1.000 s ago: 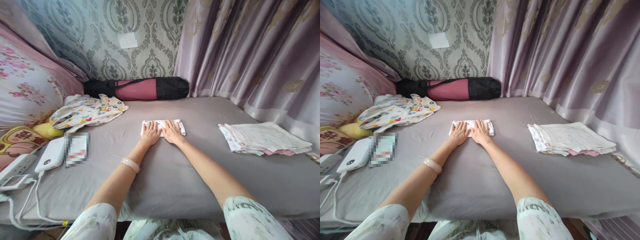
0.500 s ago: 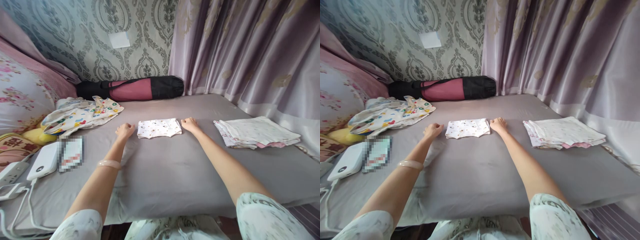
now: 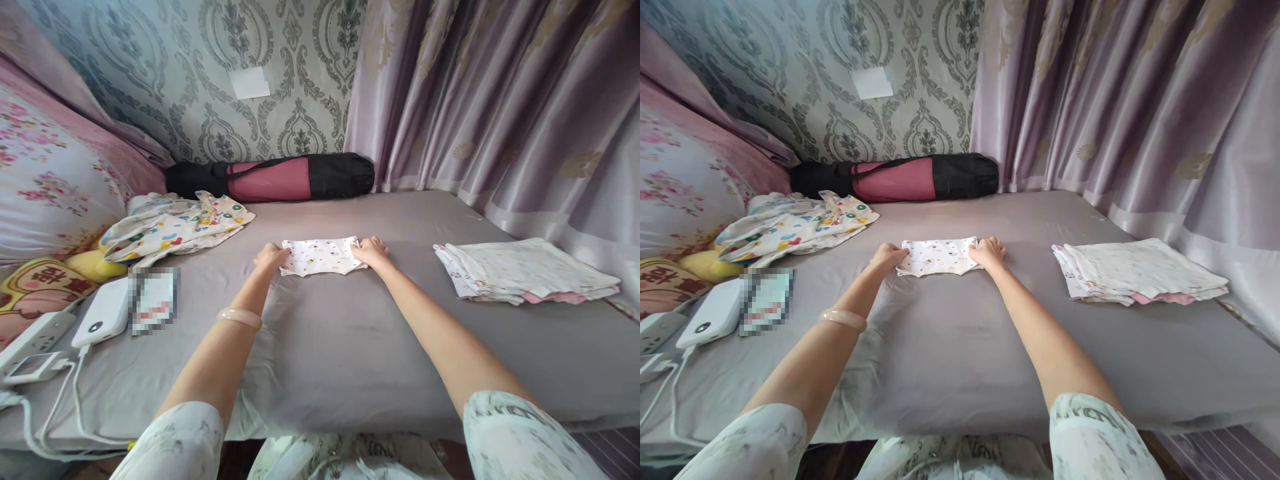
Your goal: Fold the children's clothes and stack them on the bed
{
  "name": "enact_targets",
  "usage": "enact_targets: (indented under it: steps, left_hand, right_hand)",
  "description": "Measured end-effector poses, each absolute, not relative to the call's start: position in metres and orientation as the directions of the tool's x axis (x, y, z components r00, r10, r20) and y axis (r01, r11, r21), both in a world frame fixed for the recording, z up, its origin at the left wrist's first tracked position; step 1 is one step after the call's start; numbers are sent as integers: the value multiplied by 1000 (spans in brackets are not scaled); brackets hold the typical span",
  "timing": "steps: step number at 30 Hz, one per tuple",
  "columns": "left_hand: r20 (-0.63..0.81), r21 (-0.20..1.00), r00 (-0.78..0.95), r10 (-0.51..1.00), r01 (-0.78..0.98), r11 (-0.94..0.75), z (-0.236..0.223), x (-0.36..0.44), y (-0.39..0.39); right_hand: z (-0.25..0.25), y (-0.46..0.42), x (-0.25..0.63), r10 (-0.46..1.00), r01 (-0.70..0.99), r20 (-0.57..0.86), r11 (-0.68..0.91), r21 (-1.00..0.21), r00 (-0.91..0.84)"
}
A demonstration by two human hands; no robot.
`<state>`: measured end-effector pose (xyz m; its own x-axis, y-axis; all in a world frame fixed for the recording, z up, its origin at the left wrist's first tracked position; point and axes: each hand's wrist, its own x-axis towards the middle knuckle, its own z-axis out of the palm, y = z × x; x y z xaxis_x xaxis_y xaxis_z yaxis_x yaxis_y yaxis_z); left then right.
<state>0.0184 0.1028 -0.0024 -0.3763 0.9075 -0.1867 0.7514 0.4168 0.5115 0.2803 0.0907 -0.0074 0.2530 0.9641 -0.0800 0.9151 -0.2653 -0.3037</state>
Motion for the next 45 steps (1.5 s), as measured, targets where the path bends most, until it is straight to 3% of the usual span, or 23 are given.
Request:
enact_targets:
  steps: [9,16,20,27,45]
  left_hand:
    - [-193,689,-369,909,609,393,3,21,100]
    - [-151,636,-336,930,687,352,14,20,91]
    - [-90,645,-295,951,710,282,25,22,86]
    - [-83,806,-161,983,570,161,47,48,77]
    - [-67,985,185,981,172,35,66,251,52]
  right_hand:
    - [5,73,262,985,957,73,-133,-258,157]
    - [9,65,261,985,964,121,-90,-251,123]
    - [10,72,272,980,941,63,-162,-296,188]
    - [30,72,319,951,886,45,-268,-379,307]
    - [97,-3,521,794,698,42,-507,-506,607]
